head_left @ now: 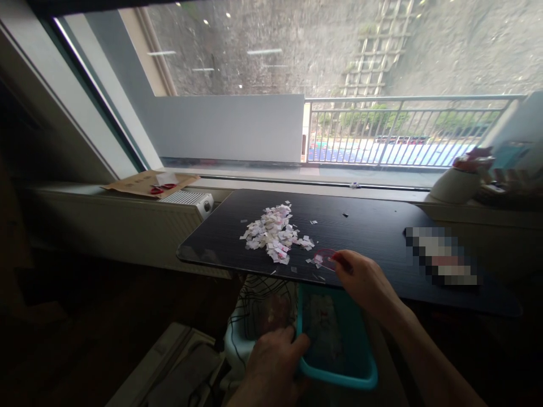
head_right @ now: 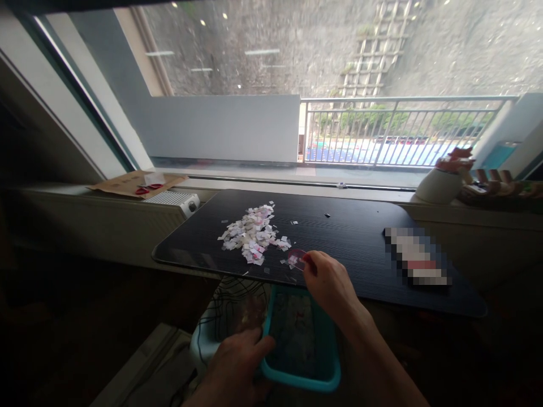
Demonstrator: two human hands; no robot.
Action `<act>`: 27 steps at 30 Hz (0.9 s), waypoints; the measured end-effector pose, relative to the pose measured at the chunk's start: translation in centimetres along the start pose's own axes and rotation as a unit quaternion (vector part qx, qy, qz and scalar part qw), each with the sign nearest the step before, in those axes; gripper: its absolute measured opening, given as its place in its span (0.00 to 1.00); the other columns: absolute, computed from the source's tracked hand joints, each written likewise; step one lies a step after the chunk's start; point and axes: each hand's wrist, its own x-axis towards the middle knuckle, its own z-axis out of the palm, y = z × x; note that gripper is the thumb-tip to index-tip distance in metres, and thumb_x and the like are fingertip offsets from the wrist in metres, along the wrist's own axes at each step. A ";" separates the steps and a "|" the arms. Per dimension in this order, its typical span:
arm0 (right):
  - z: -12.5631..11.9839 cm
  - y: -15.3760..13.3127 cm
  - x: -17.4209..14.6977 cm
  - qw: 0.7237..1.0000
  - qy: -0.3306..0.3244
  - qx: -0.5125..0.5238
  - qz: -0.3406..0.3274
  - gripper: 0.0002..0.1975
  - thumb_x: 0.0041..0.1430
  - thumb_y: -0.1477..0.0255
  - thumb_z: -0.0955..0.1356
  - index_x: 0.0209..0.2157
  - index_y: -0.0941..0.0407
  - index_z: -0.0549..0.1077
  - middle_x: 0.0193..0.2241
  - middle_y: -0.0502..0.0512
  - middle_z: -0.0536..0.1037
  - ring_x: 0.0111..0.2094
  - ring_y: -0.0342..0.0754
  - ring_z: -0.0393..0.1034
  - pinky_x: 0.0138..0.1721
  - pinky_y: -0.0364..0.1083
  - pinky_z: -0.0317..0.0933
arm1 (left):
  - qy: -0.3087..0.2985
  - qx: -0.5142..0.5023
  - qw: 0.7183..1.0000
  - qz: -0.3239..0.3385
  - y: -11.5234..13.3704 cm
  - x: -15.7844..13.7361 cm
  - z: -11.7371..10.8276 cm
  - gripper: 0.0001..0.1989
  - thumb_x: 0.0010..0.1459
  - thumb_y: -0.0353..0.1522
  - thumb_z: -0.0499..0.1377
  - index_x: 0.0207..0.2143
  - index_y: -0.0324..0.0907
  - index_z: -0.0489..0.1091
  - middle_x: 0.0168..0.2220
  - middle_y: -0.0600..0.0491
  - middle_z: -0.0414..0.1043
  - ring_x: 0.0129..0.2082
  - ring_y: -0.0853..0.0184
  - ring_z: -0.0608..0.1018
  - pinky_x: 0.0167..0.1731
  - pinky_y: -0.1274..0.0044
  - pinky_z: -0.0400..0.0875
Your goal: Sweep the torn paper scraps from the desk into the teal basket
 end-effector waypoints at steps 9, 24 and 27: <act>0.7 -1.0 -0.3 0.999 0.003 -0.007 -0.036 0.10 0.57 0.74 0.61 0.36 0.56 0.74 0.30 0.52 0.76 0.30 0.46 0.68 0.31 0.43 0.58 | -0.002 -0.007 1.000 0.001 0.2 -0.1 -0.2 0.13 0.46 0.33 0.62 0.36 0.48 0.65 0.36 0.55 0.68 0.37 0.62 0.71 0.31 0.75 0.61; -0.4 -0.1 -0.6 0.999 0.039 -0.030 -0.013 0.10 0.57 0.71 0.61 0.36 0.55 0.73 0.33 0.52 0.76 0.29 0.45 0.69 0.30 0.43 0.59 | -0.007 0.001 1.000 -0.009 0.2 -0.1 -0.2 0.13 0.47 0.34 0.61 0.36 0.48 0.64 0.36 0.55 0.67 0.36 0.62 0.70 0.32 0.75 0.61; -0.7 0.2 -1.6 0.998 0.050 -0.049 0.001 0.10 0.57 0.71 0.61 0.35 0.55 0.73 0.33 0.53 0.76 0.29 0.46 0.69 0.30 0.44 0.59 | -0.004 0.004 1.000 -0.011 0.4 -0.1 -0.3 0.11 0.49 0.34 0.60 0.37 0.47 0.64 0.37 0.55 0.67 0.36 0.62 0.70 0.32 0.75 0.61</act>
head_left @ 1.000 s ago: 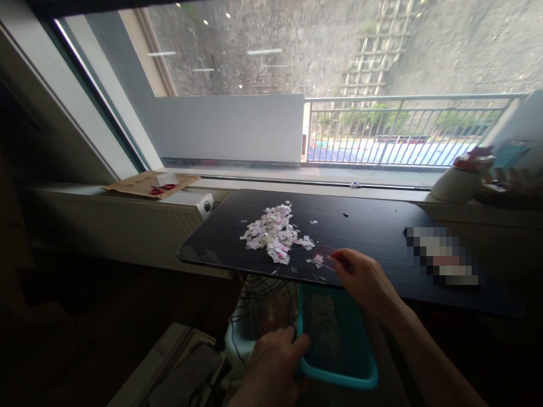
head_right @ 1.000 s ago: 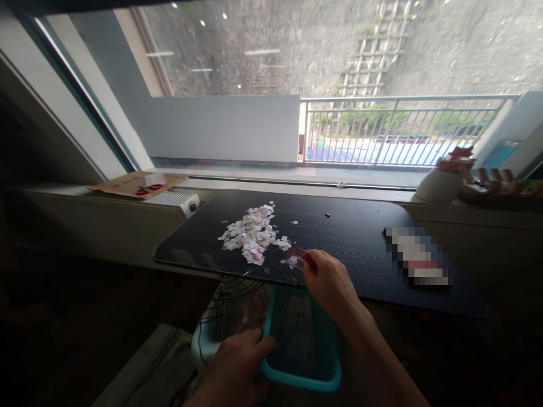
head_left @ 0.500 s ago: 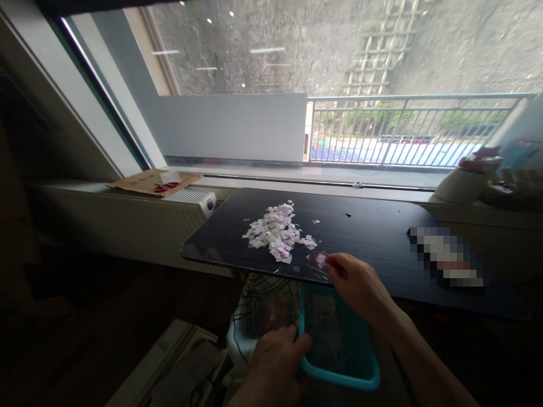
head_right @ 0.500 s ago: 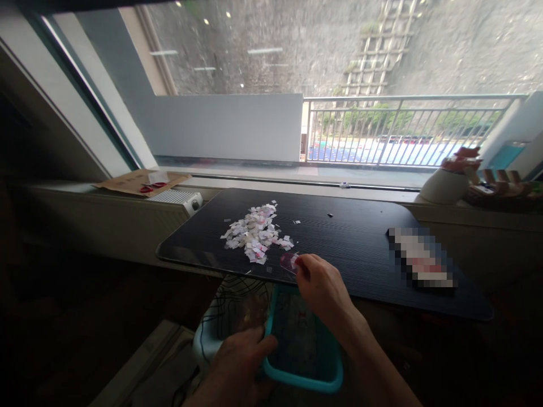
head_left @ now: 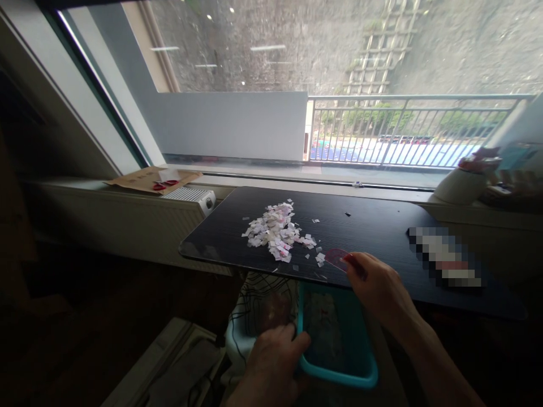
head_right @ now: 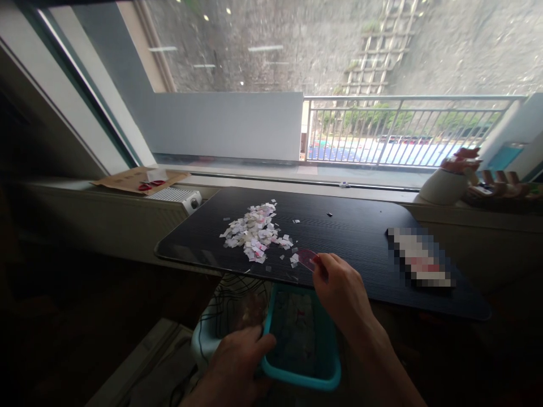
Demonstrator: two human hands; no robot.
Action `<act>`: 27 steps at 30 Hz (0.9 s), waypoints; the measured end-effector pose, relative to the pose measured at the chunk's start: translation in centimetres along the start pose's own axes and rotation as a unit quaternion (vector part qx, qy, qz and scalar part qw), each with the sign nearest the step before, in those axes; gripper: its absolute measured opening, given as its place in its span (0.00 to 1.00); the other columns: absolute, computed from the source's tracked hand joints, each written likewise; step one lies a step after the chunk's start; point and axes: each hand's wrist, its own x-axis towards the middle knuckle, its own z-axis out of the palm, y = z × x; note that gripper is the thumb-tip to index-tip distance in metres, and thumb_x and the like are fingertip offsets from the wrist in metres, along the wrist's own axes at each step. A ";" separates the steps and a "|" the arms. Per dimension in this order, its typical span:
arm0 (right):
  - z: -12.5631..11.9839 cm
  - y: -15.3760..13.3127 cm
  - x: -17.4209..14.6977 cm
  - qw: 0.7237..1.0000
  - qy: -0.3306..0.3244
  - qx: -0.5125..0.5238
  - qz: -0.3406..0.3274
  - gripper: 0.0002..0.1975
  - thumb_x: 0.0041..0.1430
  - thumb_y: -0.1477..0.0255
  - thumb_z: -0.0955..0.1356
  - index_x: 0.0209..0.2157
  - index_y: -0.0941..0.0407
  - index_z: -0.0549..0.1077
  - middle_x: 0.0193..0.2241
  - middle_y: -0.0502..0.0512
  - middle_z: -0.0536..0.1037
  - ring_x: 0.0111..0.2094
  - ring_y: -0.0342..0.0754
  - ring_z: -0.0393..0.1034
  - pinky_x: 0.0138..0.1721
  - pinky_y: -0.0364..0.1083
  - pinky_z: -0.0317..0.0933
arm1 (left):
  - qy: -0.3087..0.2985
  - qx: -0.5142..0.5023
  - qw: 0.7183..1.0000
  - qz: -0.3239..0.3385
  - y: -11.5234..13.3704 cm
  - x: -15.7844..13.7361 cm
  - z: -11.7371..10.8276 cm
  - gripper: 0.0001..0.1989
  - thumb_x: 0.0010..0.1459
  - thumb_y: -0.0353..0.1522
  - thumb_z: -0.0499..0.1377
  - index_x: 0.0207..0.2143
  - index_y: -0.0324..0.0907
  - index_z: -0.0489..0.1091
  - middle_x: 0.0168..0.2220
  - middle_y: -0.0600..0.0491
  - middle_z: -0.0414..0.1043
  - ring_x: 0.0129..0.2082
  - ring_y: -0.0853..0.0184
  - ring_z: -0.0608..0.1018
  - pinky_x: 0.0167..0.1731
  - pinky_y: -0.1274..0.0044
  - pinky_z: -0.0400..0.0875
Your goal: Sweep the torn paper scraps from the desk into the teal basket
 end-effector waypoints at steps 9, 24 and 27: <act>2.2 -1.7 -0.5 0.996 -0.012 0.073 -0.042 0.11 0.59 0.73 0.60 0.37 0.56 0.72 0.33 0.54 0.75 0.32 0.46 0.69 0.32 0.43 0.60 | 0.013 -0.007 1.000 0.005 -0.2 -0.2 0.4 0.13 0.46 0.33 0.62 0.36 0.48 0.65 0.36 0.56 0.67 0.36 0.63 0.70 0.32 0.75 0.61; 3.2 -1.7 -1.9 0.992 0.012 0.116 -0.043 0.10 0.60 0.72 0.60 0.38 0.55 0.71 0.34 0.55 0.75 0.34 0.47 0.69 0.35 0.44 0.61 | 0.014 -0.010 1.000 0.011 -0.2 -0.1 0.6 0.14 0.47 0.33 0.62 0.37 0.48 0.64 0.36 0.56 0.67 0.36 0.63 0.70 0.33 0.75 0.62; 3.0 -1.5 -1.8 0.993 0.023 0.111 -0.034 0.10 0.60 0.72 0.60 0.38 0.55 0.71 0.34 0.55 0.75 0.33 0.47 0.69 0.35 0.44 0.61 | 0.015 -0.009 1.000 0.009 -0.3 -0.1 0.6 0.13 0.47 0.33 0.62 0.37 0.48 0.64 0.37 0.56 0.67 0.37 0.63 0.70 0.33 0.75 0.62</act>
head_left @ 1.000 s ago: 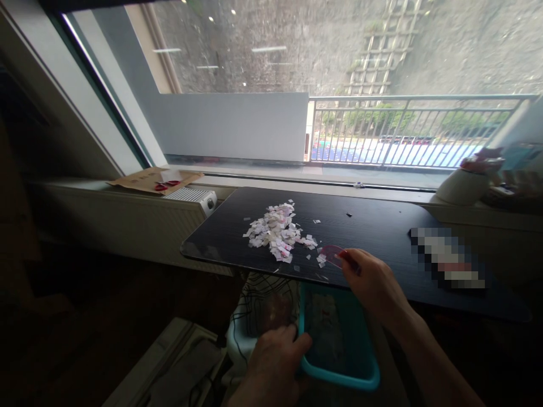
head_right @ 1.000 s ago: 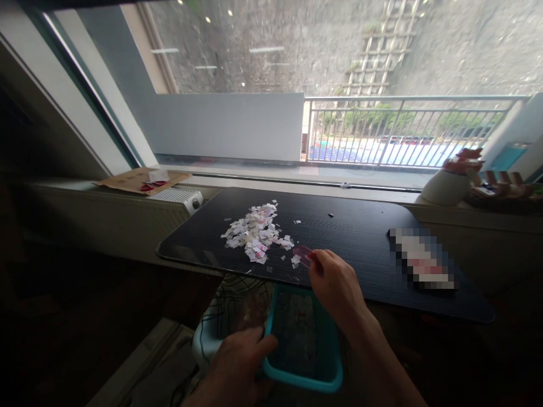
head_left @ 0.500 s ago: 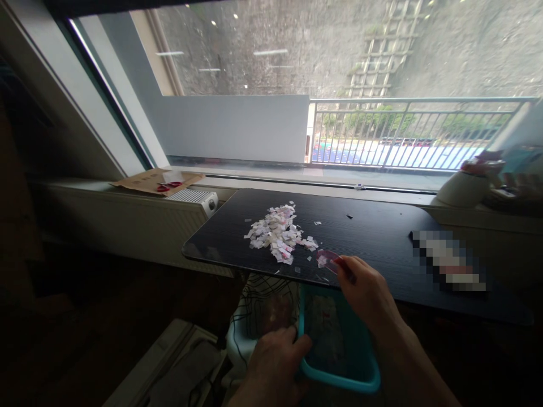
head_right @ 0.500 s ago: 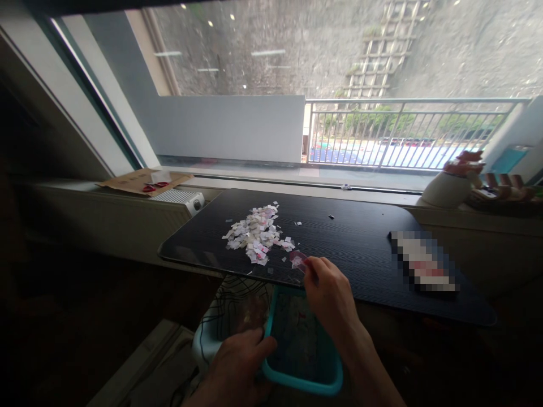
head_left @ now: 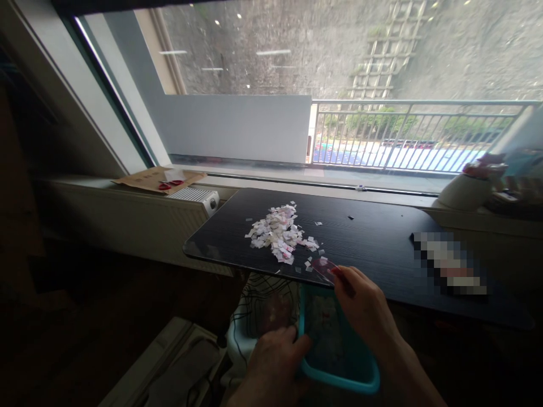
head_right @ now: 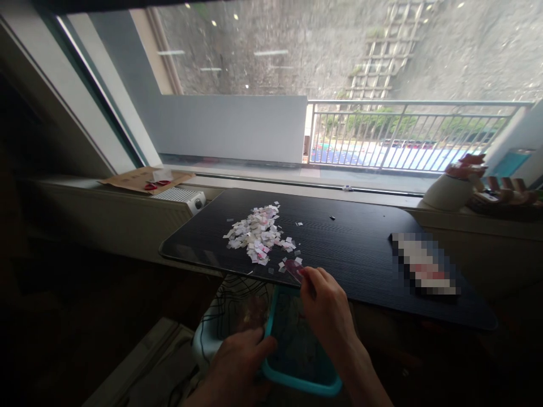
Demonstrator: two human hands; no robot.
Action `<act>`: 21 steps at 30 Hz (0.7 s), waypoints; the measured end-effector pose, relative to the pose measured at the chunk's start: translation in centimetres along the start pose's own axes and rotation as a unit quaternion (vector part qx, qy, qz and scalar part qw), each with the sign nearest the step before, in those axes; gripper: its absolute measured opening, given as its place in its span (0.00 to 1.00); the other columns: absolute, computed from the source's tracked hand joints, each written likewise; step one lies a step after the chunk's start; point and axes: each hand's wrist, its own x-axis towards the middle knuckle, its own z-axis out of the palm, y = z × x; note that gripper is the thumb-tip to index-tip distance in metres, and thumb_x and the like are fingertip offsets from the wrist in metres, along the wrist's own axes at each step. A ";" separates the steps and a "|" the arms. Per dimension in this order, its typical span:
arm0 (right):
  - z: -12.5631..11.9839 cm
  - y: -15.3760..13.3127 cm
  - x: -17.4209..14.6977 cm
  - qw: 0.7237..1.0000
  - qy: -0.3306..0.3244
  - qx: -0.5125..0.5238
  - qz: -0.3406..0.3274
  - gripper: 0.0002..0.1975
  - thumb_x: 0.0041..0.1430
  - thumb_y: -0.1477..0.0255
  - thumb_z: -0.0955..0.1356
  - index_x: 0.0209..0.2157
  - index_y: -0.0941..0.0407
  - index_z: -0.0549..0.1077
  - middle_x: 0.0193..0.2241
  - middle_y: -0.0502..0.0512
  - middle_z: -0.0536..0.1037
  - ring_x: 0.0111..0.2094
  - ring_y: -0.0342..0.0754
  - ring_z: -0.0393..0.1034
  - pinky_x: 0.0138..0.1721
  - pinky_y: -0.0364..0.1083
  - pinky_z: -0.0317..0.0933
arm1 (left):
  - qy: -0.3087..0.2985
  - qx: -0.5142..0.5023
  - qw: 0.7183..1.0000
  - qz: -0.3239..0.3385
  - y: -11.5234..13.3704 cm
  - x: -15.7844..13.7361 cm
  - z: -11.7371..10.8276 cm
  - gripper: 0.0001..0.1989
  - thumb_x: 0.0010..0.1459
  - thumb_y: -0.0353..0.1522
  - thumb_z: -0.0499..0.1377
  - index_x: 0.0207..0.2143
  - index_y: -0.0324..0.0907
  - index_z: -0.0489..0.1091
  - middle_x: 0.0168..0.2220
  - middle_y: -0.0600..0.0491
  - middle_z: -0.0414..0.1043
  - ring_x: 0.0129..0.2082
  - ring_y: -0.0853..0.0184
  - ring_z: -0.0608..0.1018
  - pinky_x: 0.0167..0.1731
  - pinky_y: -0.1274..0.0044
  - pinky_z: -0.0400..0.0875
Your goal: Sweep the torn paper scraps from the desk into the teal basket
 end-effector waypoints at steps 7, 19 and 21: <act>0.2 -0.3 1.2 1.000 -0.019 -0.018 0.000 0.10 0.60 0.72 0.60 0.38 0.56 0.72 0.34 0.54 0.75 0.32 0.45 0.69 0.33 0.43 0.60 | -0.021 0.001 1.000 -0.001 0.3 0.2 -0.5 0.12 0.48 0.33 0.62 0.37 0.47 0.64 0.37 0.55 0.67 0.37 0.63 0.70 0.34 0.76 0.62; -2.6 1.3 2.2 0.991 0.000 -0.132 0.037 0.11 0.58 0.71 0.60 0.37 0.56 0.72 0.34 0.54 0.76 0.31 0.47 0.70 0.31 0.44 0.58 | -0.018 0.003 1.000 -0.004 0.4 0.3 -0.6 0.12 0.48 0.34 0.61 0.36 0.47 0.64 0.36 0.55 0.67 0.36 0.63 0.70 0.33 0.75 0.62; -2.1 1.1 3.1 0.991 -0.003 -0.128 0.024 0.12 0.59 0.71 0.59 0.39 0.56 0.72 0.35 0.55 0.76 0.31 0.47 0.70 0.31 0.44 0.58 | -0.024 0.003 1.000 -0.006 0.5 0.3 -0.6 0.12 0.48 0.34 0.61 0.37 0.47 0.64 0.36 0.55 0.67 0.36 0.62 0.70 0.33 0.75 0.62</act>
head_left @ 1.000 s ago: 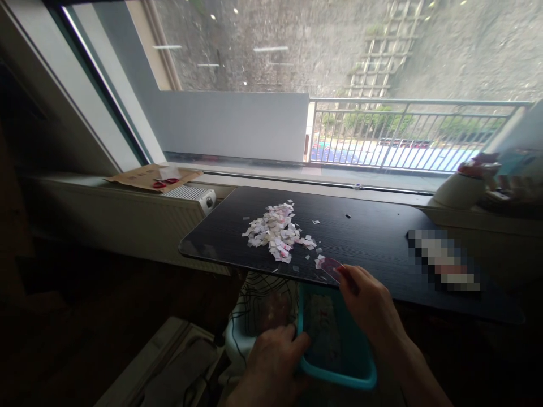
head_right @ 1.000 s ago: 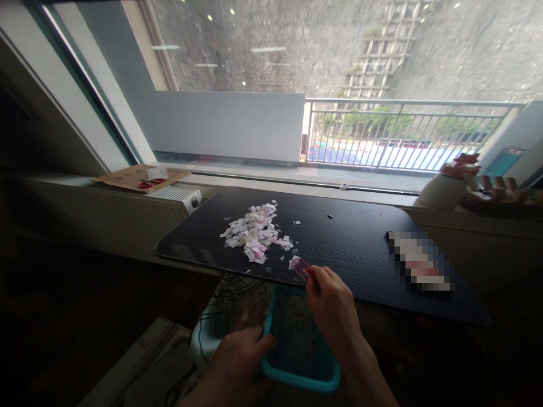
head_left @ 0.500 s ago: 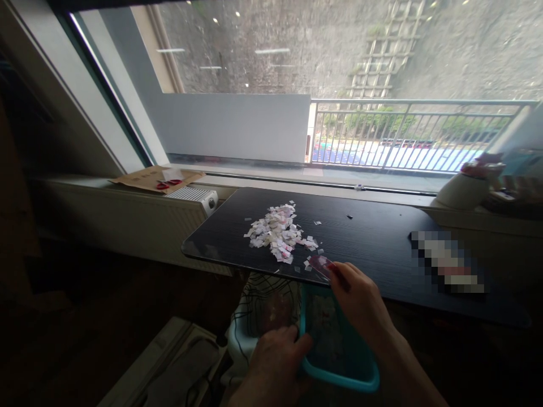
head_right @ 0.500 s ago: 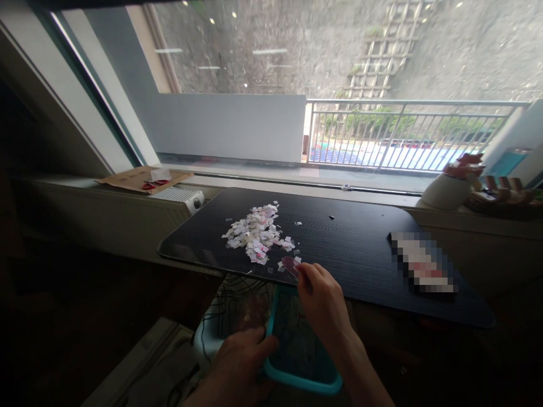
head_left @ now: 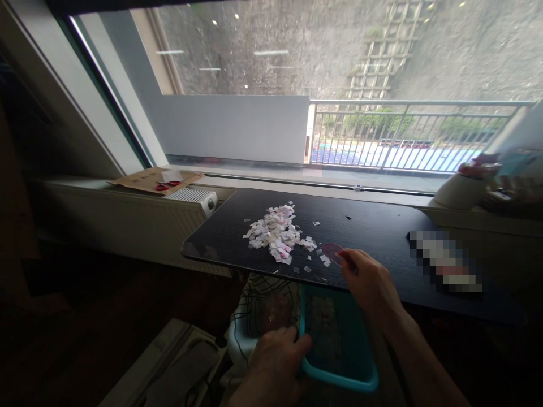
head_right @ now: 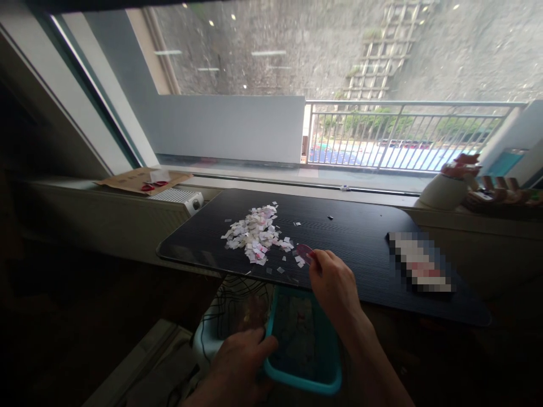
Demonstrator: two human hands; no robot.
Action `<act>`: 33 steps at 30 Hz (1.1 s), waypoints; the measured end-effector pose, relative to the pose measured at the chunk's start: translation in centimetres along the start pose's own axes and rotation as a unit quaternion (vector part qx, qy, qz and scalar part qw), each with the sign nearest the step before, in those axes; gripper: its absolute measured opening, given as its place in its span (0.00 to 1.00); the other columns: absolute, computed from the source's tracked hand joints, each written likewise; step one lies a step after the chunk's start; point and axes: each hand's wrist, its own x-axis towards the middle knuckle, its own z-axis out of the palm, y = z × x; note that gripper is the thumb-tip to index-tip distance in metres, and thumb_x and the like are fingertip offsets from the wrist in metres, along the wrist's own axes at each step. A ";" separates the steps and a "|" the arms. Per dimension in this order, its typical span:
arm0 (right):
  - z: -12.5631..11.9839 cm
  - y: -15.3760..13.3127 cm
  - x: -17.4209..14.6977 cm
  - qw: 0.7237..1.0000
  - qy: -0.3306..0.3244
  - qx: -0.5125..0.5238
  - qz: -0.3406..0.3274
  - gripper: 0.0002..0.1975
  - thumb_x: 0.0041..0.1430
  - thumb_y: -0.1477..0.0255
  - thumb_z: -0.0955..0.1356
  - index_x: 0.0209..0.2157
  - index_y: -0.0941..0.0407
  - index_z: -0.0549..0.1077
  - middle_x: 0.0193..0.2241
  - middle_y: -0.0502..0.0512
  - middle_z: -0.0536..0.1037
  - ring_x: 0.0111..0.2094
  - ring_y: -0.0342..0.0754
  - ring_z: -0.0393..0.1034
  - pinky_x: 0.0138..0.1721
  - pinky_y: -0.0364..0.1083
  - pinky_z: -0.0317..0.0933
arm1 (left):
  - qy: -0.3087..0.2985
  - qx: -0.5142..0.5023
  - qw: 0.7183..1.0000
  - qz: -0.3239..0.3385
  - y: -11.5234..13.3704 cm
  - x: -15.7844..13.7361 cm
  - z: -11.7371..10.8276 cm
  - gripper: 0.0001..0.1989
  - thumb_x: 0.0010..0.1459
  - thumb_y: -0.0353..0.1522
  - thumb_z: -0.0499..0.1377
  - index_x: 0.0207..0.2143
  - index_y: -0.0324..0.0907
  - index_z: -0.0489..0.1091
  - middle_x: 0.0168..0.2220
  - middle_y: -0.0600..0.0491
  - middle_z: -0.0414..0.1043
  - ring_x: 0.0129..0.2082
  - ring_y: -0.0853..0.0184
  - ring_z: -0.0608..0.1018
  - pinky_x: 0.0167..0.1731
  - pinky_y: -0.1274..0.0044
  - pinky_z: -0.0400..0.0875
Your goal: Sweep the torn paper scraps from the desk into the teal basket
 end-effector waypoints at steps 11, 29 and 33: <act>1.1 -0.7 0.6 1.000 -0.010 -0.008 -0.010 0.13 0.60 0.73 0.59 0.41 0.58 0.72 0.36 0.56 0.75 0.33 0.47 0.69 0.32 0.44 0.58 | 0.023 -0.006 1.000 0.009 -0.2 -0.2 0.1 0.12 0.47 0.33 0.62 0.36 0.48 0.65 0.35 0.55 0.68 0.36 0.61 0.71 0.32 0.74 0.62; 1.8 -1.8 -2.7 0.993 -0.026 0.096 -0.062 0.10 0.62 0.72 0.60 0.38 0.56 0.72 0.32 0.53 0.74 0.35 0.46 0.69 0.36 0.43 0.60 | 0.008 0.024 0.999 0.023 0.3 0.4 0.1 0.14 0.47 0.37 0.63 0.37 0.47 0.64 0.36 0.54 0.68 0.35 0.61 0.72 0.32 0.73 0.65; 2.2 -1.1 -2.3 0.995 0.013 0.082 -0.051 0.10 0.61 0.72 0.60 0.40 0.56 0.72 0.35 0.54 0.74 0.35 0.47 0.69 0.36 0.44 0.59 | 0.015 0.022 0.999 0.027 0.4 0.4 -0.1 0.14 0.48 0.37 0.62 0.37 0.47 0.64 0.36 0.54 0.69 0.35 0.61 0.72 0.32 0.73 0.65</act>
